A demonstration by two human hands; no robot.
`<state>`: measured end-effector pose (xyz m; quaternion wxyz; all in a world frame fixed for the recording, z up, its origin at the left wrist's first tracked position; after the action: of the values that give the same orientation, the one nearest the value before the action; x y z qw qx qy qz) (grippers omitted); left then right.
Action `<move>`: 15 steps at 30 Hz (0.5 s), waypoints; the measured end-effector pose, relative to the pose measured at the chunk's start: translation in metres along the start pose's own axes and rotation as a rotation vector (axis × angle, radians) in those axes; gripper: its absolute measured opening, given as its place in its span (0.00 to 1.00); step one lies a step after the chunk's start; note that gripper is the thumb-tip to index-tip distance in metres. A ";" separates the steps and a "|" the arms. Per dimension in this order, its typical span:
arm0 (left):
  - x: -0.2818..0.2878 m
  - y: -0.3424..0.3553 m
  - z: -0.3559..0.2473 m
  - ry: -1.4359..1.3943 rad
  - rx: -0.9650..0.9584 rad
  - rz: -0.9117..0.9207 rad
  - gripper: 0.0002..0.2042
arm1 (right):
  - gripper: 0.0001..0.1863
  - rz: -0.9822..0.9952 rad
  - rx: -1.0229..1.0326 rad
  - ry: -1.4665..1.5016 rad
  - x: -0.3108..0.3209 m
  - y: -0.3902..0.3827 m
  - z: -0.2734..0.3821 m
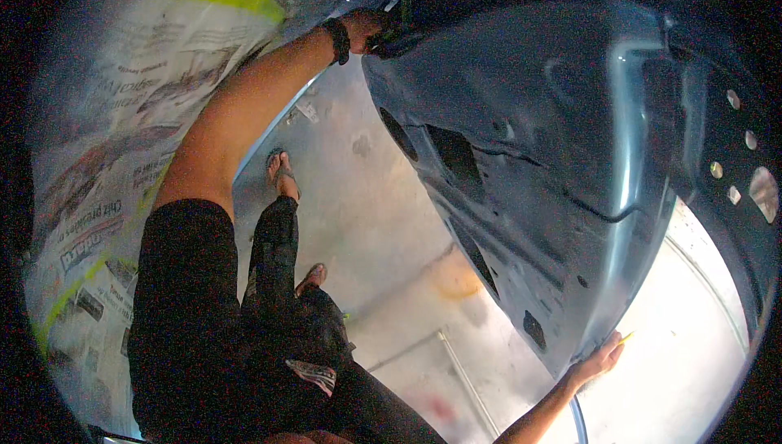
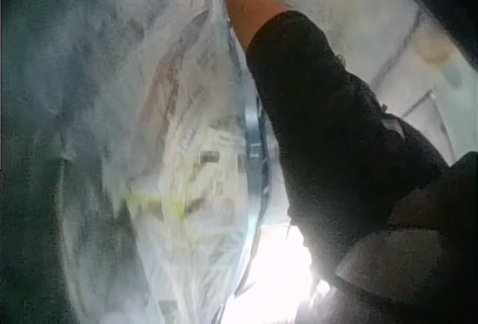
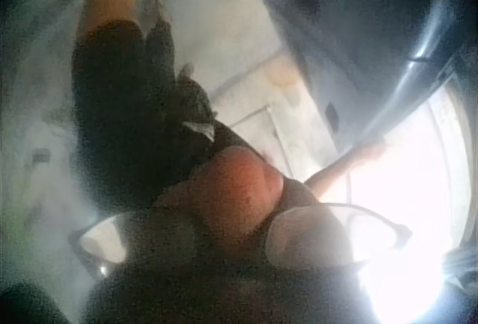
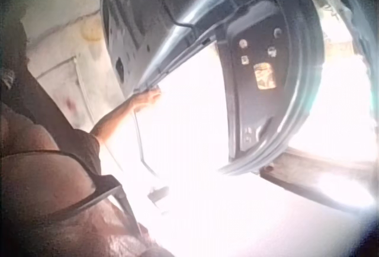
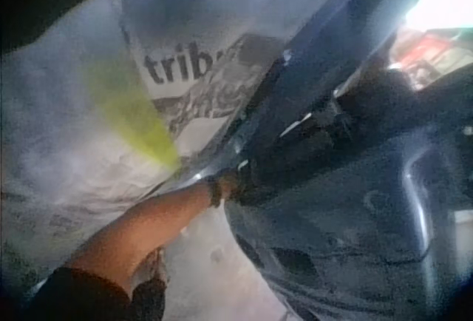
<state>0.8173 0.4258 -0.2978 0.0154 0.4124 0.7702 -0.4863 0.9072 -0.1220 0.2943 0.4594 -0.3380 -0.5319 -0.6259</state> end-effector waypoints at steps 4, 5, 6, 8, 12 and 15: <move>0.024 -0.018 -0.012 0.097 -0.065 0.003 0.12 | 0.17 0.090 -0.031 0.033 -0.009 0.012 -0.006; 0.031 -0.012 -0.012 0.145 -0.114 0.035 0.09 | 0.17 0.091 -0.027 0.040 -0.012 0.013 -0.005; 0.030 -0.015 -0.014 0.145 -0.110 0.043 0.09 | 0.18 0.064 -0.015 0.037 -0.010 0.012 -0.005; 0.017 -0.027 -0.037 0.299 -0.250 0.125 0.11 | 0.18 0.037 -0.004 0.030 -0.006 0.009 -0.005; 0.022 -0.012 -0.038 0.526 -0.123 0.106 0.18 | 0.18 0.059 -0.026 -0.030 -0.006 0.012 -0.006; 0.020 -0.005 -0.048 0.593 -0.354 0.099 0.14 | 0.18 0.085 -0.021 -0.064 -0.005 0.017 -0.013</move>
<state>0.8189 0.4739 -0.2778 -0.1141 0.5636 0.7926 -0.2030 0.9262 -0.1341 0.2930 0.4647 -0.3850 -0.5247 -0.6004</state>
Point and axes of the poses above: each hand's wrist, its own y-axis towards the middle knuckle, its own x-axis out of the back of the hand, z = x × y, the point moved 9 cm from there along y, towards the middle knuckle, and after that the axes turned 4 degrees about -x, right-handed, at the moved point
